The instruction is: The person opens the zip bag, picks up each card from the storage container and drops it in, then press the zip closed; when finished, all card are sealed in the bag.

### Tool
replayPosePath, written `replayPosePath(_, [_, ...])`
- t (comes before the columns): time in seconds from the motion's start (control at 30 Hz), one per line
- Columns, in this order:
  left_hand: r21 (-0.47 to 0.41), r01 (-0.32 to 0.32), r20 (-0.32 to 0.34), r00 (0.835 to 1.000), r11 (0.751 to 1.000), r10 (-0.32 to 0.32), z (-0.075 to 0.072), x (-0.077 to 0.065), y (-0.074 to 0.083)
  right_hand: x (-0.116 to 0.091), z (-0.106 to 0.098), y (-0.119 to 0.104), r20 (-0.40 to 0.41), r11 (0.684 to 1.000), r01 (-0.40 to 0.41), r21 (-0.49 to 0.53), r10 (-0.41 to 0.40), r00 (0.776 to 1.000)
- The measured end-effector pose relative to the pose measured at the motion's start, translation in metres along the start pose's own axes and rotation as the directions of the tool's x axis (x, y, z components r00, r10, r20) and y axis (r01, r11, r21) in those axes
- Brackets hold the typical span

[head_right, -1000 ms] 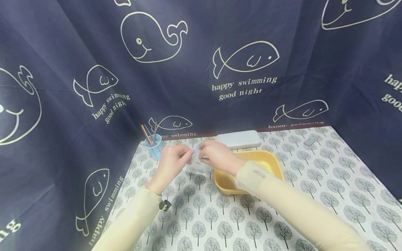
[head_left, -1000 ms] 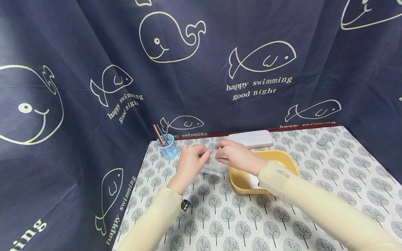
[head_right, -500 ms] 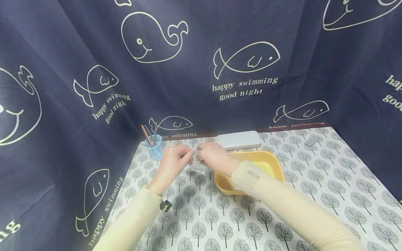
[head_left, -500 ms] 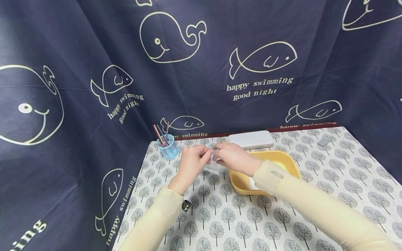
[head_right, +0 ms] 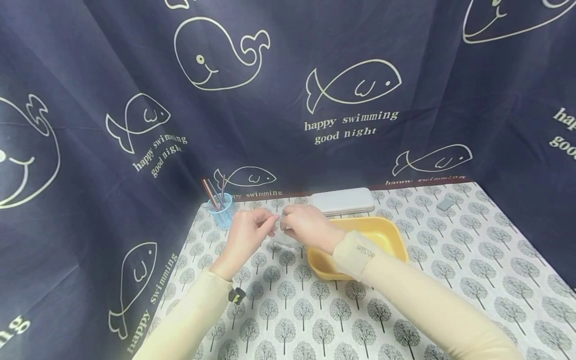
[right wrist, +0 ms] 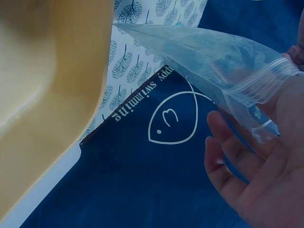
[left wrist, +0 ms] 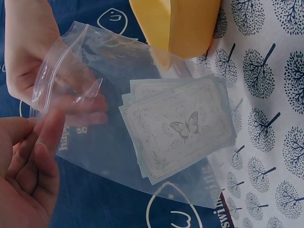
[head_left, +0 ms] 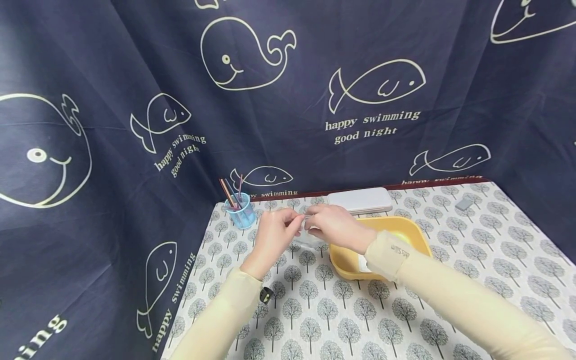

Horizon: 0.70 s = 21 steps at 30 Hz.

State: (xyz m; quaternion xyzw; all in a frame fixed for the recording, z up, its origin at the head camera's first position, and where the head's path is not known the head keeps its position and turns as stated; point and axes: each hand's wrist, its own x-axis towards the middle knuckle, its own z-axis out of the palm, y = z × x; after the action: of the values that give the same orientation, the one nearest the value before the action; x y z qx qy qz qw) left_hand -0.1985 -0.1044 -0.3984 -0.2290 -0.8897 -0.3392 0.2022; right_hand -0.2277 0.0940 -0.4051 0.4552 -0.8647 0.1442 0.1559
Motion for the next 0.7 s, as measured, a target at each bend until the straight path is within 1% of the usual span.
replayPosePath(0.23, [-0.017,0.017,-0.001,1.0,1.0,-0.017,-0.003,-0.001,-0.002,-0.006,-0.007,0.003,-0.046,1.0,0.009,-0.003,-0.009,0.999])
replayPosePath(0.43, [-0.022,0.023,0.004,1.0,0.999,-0.023,-0.004,-0.001,-0.007,-0.018,-0.017,0.006,-0.073,0.999,-0.042,0.0,0.042,0.996])
replayPosePath(0.6, [-0.015,0.023,-0.007,1.0,1.0,-0.024,-0.006,-0.003,-0.008,-0.028,-0.025,0.01,-0.116,0.999,-0.051,0.017,0.053,0.992])
replayPosePath(0.7, [-0.018,0.033,-0.002,0.999,0.999,-0.033,-0.007,-0.005,-0.009,-0.035,-0.029,0.014,-0.115,0.997,-0.072,0.017,0.074,0.991])
